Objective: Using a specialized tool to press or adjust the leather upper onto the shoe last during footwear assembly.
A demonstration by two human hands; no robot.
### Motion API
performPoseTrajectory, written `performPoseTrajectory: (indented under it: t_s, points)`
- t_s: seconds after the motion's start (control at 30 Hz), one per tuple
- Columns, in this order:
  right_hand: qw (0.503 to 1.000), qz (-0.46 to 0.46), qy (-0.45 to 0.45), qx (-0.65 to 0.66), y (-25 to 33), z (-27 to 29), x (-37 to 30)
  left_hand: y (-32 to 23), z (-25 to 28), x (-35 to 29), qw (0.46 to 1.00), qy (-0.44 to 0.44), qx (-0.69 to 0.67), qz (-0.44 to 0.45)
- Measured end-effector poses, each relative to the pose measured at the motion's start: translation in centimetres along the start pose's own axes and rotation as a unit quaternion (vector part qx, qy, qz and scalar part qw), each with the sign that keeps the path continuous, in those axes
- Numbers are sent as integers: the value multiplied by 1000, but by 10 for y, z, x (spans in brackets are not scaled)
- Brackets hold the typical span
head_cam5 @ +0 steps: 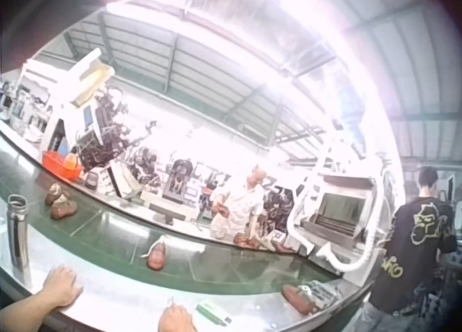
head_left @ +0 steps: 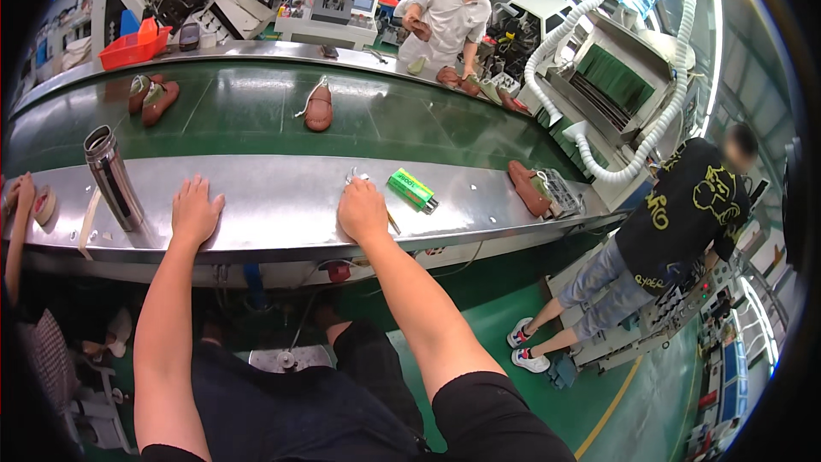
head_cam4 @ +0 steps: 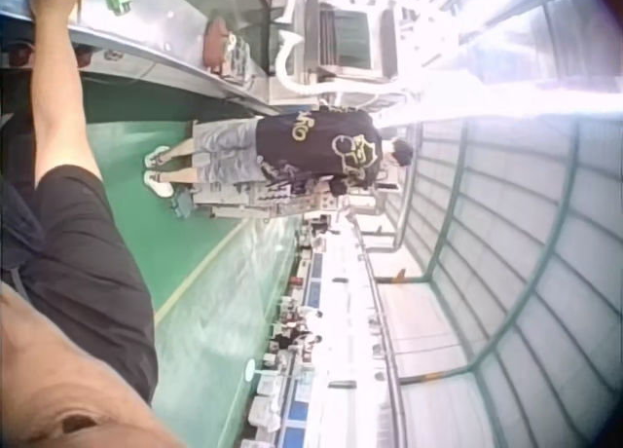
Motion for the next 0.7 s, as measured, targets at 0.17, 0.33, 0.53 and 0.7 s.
performPoseTrajectory:
  t_s: [0.17, 0.33, 0.53, 0.7]
  points:
    - [1000, 0, -19, -7, -4, -1, 2, 1, -3, 2, 1000, -14, -2, -13]
    - [1000, -1, 5, -2, -1, 1, 4, 2, -3, 2, 1000, -21, 4, -19]
    - [1000, 9, -25, 8, 0, -3, 1, 2, -1, 0, 1000, -12, 7, -9]
    - [1000, 8, -23, 5, -6, -4, 1, -2, -2, 1, 1000, -14, 10, -11]
Point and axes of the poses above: each hand's wrist, its own x-axis towards the middle knuckle, its own z-axis out of the back of the hand, y = z × x, the point moved 1 cm from there along x, towards the middle knuckle, and after that the axes turned 1 degree about -y, right-handed, at the moved point
